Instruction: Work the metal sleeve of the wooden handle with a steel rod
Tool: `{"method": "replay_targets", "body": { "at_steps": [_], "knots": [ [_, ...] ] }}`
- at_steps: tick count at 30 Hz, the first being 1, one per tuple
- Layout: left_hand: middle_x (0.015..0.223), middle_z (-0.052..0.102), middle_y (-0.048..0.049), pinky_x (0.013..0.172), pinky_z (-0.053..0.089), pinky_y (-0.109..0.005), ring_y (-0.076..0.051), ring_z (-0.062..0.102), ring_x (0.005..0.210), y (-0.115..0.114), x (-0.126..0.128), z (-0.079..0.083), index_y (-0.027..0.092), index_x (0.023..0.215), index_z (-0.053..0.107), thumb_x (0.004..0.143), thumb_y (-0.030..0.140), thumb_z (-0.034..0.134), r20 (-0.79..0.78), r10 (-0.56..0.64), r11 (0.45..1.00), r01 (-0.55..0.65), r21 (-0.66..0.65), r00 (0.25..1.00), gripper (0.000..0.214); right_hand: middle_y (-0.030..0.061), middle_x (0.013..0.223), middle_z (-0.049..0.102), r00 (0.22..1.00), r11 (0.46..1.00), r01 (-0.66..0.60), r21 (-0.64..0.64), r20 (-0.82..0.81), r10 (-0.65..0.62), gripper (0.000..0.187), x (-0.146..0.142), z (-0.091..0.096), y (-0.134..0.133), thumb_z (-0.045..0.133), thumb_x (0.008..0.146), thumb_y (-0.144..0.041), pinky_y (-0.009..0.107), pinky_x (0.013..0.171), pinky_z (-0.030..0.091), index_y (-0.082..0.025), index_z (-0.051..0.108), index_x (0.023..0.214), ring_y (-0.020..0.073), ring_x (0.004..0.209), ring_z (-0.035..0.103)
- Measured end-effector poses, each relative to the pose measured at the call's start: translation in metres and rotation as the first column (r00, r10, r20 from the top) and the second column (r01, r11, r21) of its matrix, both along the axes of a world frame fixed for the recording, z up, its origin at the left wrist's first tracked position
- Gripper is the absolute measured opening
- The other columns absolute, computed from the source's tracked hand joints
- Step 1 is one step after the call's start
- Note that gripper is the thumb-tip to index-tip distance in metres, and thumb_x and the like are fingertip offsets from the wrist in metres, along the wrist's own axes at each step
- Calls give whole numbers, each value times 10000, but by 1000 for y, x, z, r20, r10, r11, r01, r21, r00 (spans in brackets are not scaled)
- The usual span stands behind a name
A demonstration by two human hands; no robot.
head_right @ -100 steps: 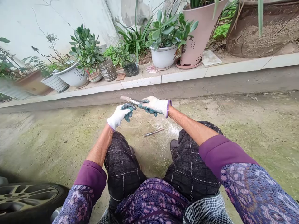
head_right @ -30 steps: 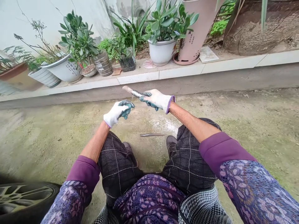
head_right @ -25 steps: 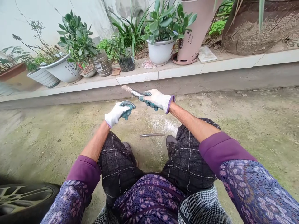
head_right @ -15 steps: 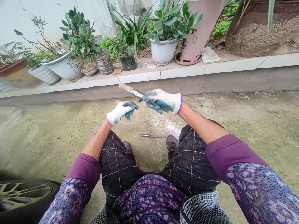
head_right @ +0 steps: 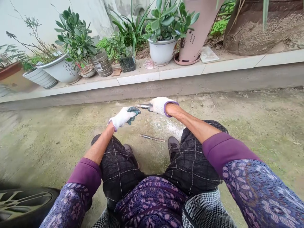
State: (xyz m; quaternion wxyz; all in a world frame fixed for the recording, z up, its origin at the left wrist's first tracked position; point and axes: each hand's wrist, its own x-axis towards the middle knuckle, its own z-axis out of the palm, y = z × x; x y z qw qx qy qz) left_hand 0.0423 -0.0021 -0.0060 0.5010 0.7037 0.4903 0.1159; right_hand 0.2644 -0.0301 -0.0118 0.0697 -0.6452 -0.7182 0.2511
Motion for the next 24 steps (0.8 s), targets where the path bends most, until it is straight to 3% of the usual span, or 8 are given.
{"method": "replay_targets", "body": {
  "at_steps": [4, 9, 12, 15, 17, 19, 21, 24],
  "knots": [
    [552, 528, 44, 427, 421, -179, -62, 447, 440, 6, 4, 3, 148, 1105, 697, 817, 232, 615, 118, 32, 999, -33, 7, 992, 311, 117, 934, 708, 980, 989, 37, 145, 187, -65, 339, 4, 13, 4, 529, 897, -459, 293, 594, 353, -195, 676, 1050, 227, 785, 626],
    [565, 517, 58, 410, 429, -178, -45, 391, 405, 8, -1, 7, 123, 1158, 686, 791, 192, 558, 302, 23, 997, 0, -74, 953, 395, 116, 981, 715, 978, 978, 76, 192, 176, -110, 360, -1, 18, 4, 487, 910, -465, 299, 624, 382, -209, 669, 1085, 237, 812, 637],
    [577, 545, 50, 402, 426, -182, -43, 384, 393, 5, -2, 10, 109, 1136, 684, 782, 191, 564, 327, -1, 995, 35, -97, 945, 383, 84, 864, 684, 986, 966, 155, 206, 37, -166, 317, -4, 25, 6, 526, 894, -457, 278, 585, 388, -199, 660, 1020, 188, 698, 592],
    [564, 545, 48, 398, 422, -184, -43, 372, 384, 4, -2, 11, 107, 1052, 682, 789, 203, 564, 344, -14, 993, 54, -107, 939, 303, 9, 680, 566, 921, 971, 230, 59, -337, -197, 240, -9, 38, 2, 550, 885, -401, 239, 451, 367, -185, 622, 958, 113, 509, 465],
    [555, 535, 49, 399, 420, -183, -45, 372, 383, 5, -3, 10, 115, 1015, 678, 796, 208, 564, 346, -26, 993, 64, -97, 938, 264, -29, 614, 486, 805, 984, 172, -53, -568, -172, 216, -11, 46, -6, 563, 878, -379, 215, 367, 334, -176, 600, 942, 83, 438, 389],
    [537, 515, 52, 400, 415, -185, -50, 375, 383, 7, -4, 7, 117, 983, 678, 805, 223, 573, 326, -47, 995, 73, -70, 944, 233, -47, 578, 462, 729, 991, 27, -132, -675, -110, 246, -11, 51, -16, 606, 856, -387, 199, 327, 321, -162, 610, 955, 68, 405, 364],
    [551, 527, 40, 406, 413, -186, -59, 410, 408, 9, -6, 3, 117, 938, 686, 795, 246, 596, 290, -101, 993, 116, -37, 952, 212, -48, 568, 486, 736, 965, -145, -218, -675, -42, 324, -8, 49, -26, 658, 821, -417, 189, 325, 327, -145, 645, 996, 61, 396, 377],
    [651, 613, 4, 451, 428, -179, -77, 502, 509, 9, -7, -1, 119, 838, 712, 729, 237, 621, 196, -200, 979, 203, 8, 960, 184, -33, 581, 535, 844, 889, -286, -357, -533, 58, 425, -3, 39, -35, 719, 756, -474, 194, 363, 338, -141, 699, 1018, 66, 423, 422]
  ]
}}
